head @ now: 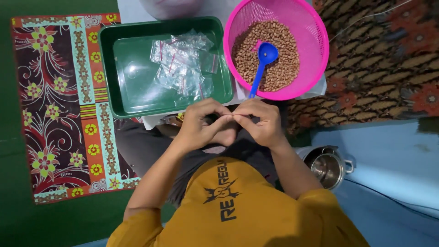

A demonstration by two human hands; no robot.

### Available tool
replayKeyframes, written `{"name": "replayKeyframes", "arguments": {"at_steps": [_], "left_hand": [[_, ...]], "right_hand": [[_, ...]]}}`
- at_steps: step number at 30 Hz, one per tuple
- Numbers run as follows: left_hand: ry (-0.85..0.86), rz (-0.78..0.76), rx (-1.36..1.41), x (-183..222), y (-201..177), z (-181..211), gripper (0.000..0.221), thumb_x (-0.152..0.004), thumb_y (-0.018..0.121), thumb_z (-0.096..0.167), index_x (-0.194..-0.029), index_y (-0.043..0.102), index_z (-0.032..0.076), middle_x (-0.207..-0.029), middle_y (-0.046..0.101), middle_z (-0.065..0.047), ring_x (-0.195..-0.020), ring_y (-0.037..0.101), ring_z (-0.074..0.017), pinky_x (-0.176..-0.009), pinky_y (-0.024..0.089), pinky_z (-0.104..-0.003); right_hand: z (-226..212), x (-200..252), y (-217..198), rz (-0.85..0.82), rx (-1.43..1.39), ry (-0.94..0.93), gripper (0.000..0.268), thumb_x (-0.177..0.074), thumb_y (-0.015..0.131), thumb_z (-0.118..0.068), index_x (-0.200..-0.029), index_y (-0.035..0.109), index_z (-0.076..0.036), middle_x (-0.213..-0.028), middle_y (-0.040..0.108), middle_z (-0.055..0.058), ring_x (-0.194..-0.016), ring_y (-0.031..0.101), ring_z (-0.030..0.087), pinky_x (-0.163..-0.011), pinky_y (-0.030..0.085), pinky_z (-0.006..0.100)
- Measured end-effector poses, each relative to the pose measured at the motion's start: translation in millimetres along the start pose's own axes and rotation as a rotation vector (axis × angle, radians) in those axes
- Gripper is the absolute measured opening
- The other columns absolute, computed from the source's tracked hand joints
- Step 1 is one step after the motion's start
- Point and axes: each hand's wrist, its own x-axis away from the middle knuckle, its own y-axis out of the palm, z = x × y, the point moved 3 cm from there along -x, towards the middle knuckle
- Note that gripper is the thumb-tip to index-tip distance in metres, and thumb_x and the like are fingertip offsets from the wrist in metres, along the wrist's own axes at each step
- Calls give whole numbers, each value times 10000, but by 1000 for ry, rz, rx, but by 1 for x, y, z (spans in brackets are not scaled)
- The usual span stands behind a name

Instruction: Packaging peanuts into small plastic bags using a spoon and sealing them manually.

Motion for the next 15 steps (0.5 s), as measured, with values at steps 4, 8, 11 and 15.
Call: {"name": "replayKeyframes", "arguments": {"at_steps": [4, 8, 11, 15], "left_hand": [[-8, 9, -1, 3, -3, -7, 28, -894, 806, 127, -915, 801, 108, -765, 707, -70, -723, 718, -272, -715, 564, -363], [-36, 2, -27, 7, -4, -16, 41, -876, 818, 123, -916, 815, 123, -697, 667, -77, -649, 674, -235, -654, 536, -329], [-91, -10, -78, 2, -4, -10, 204, -807, 875, 148, -998, 807, 122, -716, 701, -83, -677, 706, -260, -675, 562, -352], [-121, -9, -244, -7, -24, -29, 527, -791, 910, 219, -1253, 702, 76, -905, 743, -180, -872, 731, -380, -793, 587, -447]], "right_hand": [[4, 2, 2, -5, -15, 7, 78, -874, 770, 77, -834, 781, 12, -754, 738, 132, -694, 703, 316, -660, 571, 393], [9, 4, -4, -53, 31, 73, 70, -839, 802, 67, -845, 789, -1, -790, 756, 147, -731, 733, 323, -669, 573, 405], [24, 10, -15, -42, 62, 174, 74, -845, 818, 35, -867, 807, -34, -815, 764, 155, -751, 743, 310, -663, 568, 391], [53, 24, -43, 184, 3, 444, 65, -958, 775, -73, -1020, 788, -61, -813, 727, 101, -725, 621, 143, -619, 520, 288]]}}
